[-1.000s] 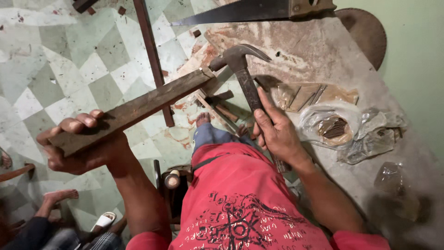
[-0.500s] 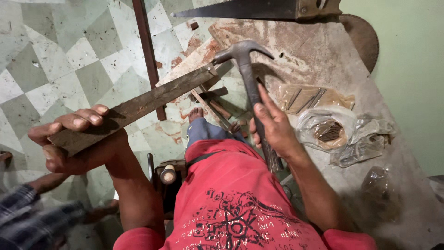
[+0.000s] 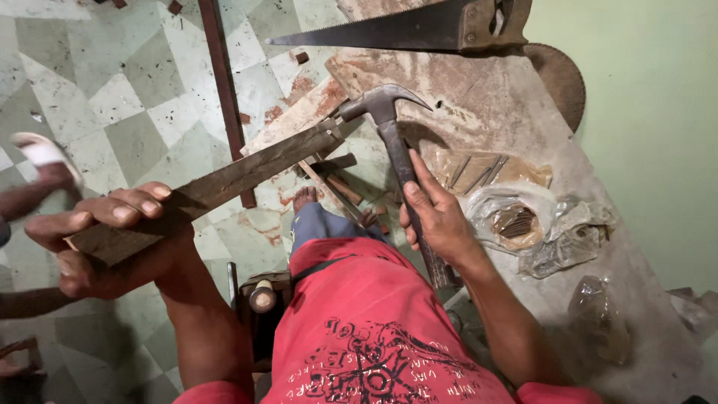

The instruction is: The person hammers nails into a rectangular wooden plank using a claw hammer. They hold the plank with one hand and strike the nails with the other, occasionally repositioning the wood on the workbench.

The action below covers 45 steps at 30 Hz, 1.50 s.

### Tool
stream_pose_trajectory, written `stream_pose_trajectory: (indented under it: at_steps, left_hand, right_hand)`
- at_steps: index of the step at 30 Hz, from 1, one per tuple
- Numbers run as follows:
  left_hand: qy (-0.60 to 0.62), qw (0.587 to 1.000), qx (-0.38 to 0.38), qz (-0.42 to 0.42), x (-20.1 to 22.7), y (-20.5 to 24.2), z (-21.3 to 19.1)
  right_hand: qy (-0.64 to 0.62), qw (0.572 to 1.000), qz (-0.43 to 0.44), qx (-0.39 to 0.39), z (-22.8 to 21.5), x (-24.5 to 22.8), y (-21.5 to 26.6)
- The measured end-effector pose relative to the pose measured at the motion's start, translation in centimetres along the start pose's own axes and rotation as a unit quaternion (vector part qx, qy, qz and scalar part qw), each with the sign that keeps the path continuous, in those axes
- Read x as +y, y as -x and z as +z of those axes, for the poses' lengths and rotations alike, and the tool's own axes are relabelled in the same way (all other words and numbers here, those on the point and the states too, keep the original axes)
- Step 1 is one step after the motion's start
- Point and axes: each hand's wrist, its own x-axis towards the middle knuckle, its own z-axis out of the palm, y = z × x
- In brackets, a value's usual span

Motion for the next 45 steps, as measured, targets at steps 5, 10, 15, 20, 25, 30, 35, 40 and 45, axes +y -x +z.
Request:
stream_pose_trajectory:
  at_steps: [5,10,15,20,25,30,35,40,45]
  left_hand:
    - [0.030,0.997,-0.071,-0.010,-0.1,-0.7,-0.4]
    - [0.012,0.997,-0.069,-0.011,0.1,-0.5,-0.3]
    - [0.052,0.991,-0.120,-0.042,0.4,-1.5,0.6]
    - [0.052,0.990,-0.126,-0.041,0.5,-1.7,1.1]
    - [0.058,0.988,-0.126,-0.069,0.7,-1.4,0.6]
    - [0.031,0.988,-0.147,-0.038,0.6,-1.9,1.0]
    - [0.043,0.989,-0.139,-0.031,0.4,-2.0,1.5]
    - [0.045,0.989,-0.137,-0.033,0.6,-2.1,1.6]
    - [0.025,0.987,-0.157,-0.028,0.5,-2.2,1.6]
  right_hand:
    - [0.049,0.998,0.028,-0.038,-0.7,-0.9,0.7]
    - [0.139,0.990,-0.005,0.015,-0.3,-0.3,1.8]
    - [0.371,0.863,-0.319,0.123,-0.2,2.9,2.9]
    - [0.451,0.815,-0.337,0.136,-0.9,5.8,2.8]
    - [0.485,0.812,-0.298,0.127,-0.7,5.6,2.9]
    - [0.401,0.839,-0.357,0.084,-0.7,2.2,3.4]
    - [0.410,0.841,-0.344,0.076,-0.9,0.6,4.1]
    - [0.407,0.864,-0.294,0.042,-1.3,0.0,4.7]
    - [0.414,0.852,-0.314,0.059,-1.3,0.8,4.7]
